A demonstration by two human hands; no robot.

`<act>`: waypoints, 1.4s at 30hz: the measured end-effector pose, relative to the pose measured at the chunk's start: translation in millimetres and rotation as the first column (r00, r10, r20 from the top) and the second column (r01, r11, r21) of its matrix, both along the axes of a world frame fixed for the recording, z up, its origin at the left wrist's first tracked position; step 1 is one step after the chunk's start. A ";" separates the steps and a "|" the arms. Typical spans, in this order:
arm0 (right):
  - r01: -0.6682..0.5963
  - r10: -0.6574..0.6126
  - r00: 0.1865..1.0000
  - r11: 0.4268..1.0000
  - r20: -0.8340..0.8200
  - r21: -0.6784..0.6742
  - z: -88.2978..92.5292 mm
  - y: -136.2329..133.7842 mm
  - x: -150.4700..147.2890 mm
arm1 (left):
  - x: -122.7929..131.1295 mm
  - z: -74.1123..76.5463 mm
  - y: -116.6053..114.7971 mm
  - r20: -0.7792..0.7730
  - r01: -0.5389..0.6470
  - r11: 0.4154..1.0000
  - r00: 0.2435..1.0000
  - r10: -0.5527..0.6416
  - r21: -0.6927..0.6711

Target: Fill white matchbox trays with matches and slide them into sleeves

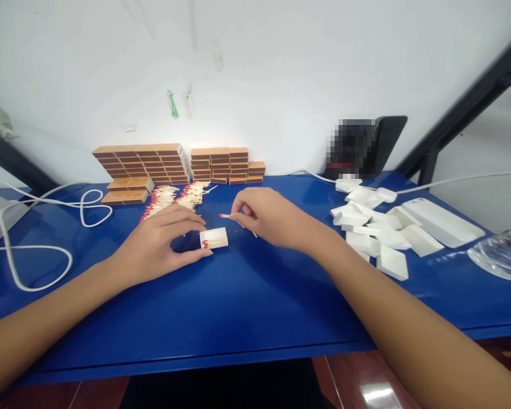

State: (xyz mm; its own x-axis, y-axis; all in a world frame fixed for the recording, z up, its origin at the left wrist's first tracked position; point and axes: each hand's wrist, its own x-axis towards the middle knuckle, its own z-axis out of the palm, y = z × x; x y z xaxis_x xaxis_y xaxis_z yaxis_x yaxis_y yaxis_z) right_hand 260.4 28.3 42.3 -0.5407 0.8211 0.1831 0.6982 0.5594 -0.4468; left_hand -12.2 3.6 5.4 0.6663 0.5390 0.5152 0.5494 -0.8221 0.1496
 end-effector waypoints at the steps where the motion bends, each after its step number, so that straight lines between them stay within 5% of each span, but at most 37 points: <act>1: -0.046 0.046 0.998 0.999 -0.030 0.006 -0.6 -5.5 -4.4 | 0.0 0.0 0.1 -0.002 -0.007 1.000 1.000 0.007 -0.005; 5: -0.132 0.131 0.991 0.990 0.017 0.042 -10.6 -18.3 -18.3 | -0.3 -0.4 0.3 -0.002 -0.025 0.999 1.000 0.025 -0.026; 12: -0.095 0.065 0.974 0.987 0.215 0.133 -21.8 -21.3 -29.6 | 0.1 -0.6 0.2 0.001 -0.007 1.000 1.000 0.007 -0.010; 20: -0.072 0.036 0.970 0.987 0.242 0.143 -26.7 -23.9 -35.9 | -0.5 -0.9 -0.1 0.000 0.006 1.000 1.000 -0.006 -0.001; 25: -0.102 0.090 0.991 0.988 0.099 0.116 -19.3 -15.6 -23.5 | -0.4 -0.4 0.3 -0.001 0.000 1.000 1.000 0.000 -0.005; 28: 0.015 -0.025 0.998 0.986 0.054 0.163 -5.0 -4.1 -6.7 | 0.6 1.3 0.0 0.010 0.003 1.000 1.000 -0.003 -0.013; 32: 0.165 -0.195 0.967 0.971 0.167 0.175 6.6 12.1 15.5 | 1.6 2.1 -1.1 0.016 0.006 1.000 1.000 -0.006 -0.022; 42: 0.164 -0.154 0.920 0.986 0.361 0.002 -2.5 20.9 23.2 | 0.5 0.1 0.4 0.002 0.010 1.000 1.000 -0.010 -0.003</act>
